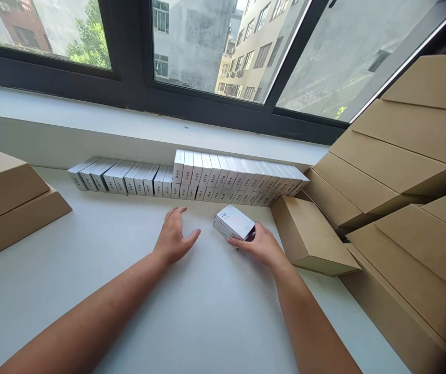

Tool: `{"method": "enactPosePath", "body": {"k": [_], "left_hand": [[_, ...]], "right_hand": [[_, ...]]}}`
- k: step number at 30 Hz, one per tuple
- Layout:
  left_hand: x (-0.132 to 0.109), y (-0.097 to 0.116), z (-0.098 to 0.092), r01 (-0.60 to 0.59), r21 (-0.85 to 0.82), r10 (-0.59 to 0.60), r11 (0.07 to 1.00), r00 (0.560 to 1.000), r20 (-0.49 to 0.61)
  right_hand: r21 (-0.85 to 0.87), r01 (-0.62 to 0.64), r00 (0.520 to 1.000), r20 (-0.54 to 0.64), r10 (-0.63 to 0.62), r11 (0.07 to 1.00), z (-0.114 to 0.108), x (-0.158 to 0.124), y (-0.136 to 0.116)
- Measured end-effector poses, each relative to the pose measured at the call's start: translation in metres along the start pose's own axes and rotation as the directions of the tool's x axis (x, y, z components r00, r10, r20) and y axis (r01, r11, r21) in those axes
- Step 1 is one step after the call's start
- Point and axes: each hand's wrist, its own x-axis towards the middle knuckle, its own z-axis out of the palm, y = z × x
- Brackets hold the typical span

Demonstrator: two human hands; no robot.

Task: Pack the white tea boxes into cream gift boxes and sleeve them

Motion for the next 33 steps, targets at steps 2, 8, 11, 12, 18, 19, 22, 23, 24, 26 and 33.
{"method": "enactPosePath", "body": {"k": [2, 8, 11, 12, 18, 19, 22, 23, 24, 26, 33], "left_hand": [[0.004, 0.006, -0.004, -0.008, 0.007, 0.008, 1.0, 0.996, -0.088], [0.057, 0.047, -0.022, -0.082, 0.022, 0.085, 0.996, 0.95, -0.3], [0.094, 0.055, -0.027, -0.063, 0.068, 0.085, 0.996, 0.912, -0.402], [0.104, 0.053, -0.027, -0.065, 0.099, 0.101, 0.993, 0.905, -0.412], [0.132, 0.021, -0.027, -0.012, 0.229, 0.107, 0.973, 0.908, -0.406], [0.133, 0.014, -0.028, -0.015, 0.219, 0.102, 0.976, 0.914, -0.392], [0.136, 0.0, -0.034, -0.078, 0.168, 0.133, 0.983, 0.928, -0.348], [0.137, -0.003, -0.036, -0.099, 0.165, 0.153, 0.981, 0.923, -0.353], [0.137, -0.005, -0.037, -0.112, 0.178, 0.172, 0.978, 0.914, -0.368], [0.137, -0.006, -0.039, -0.122, 0.253, 0.218, 0.96, 0.891, -0.397], [0.141, 0.017, -0.046, -0.076, 0.476, 0.229, 0.876, 0.935, -0.272]], "right_hand": [[-0.032, 0.003, 1.0, -0.024, -0.004, 0.999, 0.004, 0.001, -0.002], [-0.109, 0.01, 0.994, -0.106, -0.022, 0.994, 0.018, 0.014, -0.002], [-0.098, 0.021, 0.99, -0.139, -0.035, 0.995, 0.022, 0.02, 0.001], [-0.088, 0.032, 0.989, -0.138, -0.045, 0.996, 0.023, 0.022, 0.002], [-0.024, 0.014, 0.987, -0.159, -0.017, 1.0, 0.027, 0.026, 0.004], [-0.024, 0.014, 0.987, -0.16, -0.018, 1.0, 0.028, 0.026, 0.004], [-0.021, 0.017, 0.986, -0.167, -0.02, 1.0, 0.028, 0.026, 0.003], [-0.018, 0.019, 0.985, -0.171, -0.022, 1.0, 0.028, 0.026, 0.003], [-0.016, 0.022, 0.985, -0.172, -0.024, 1.0, 0.029, 0.026, 0.003], [-0.012, 0.027, 0.984, -0.173, -0.029, 1.0, 0.029, 0.026, 0.002], [0.0, 0.031, 0.986, -0.164, -0.031, 1.0, 0.029, 0.027, 0.005]]}}
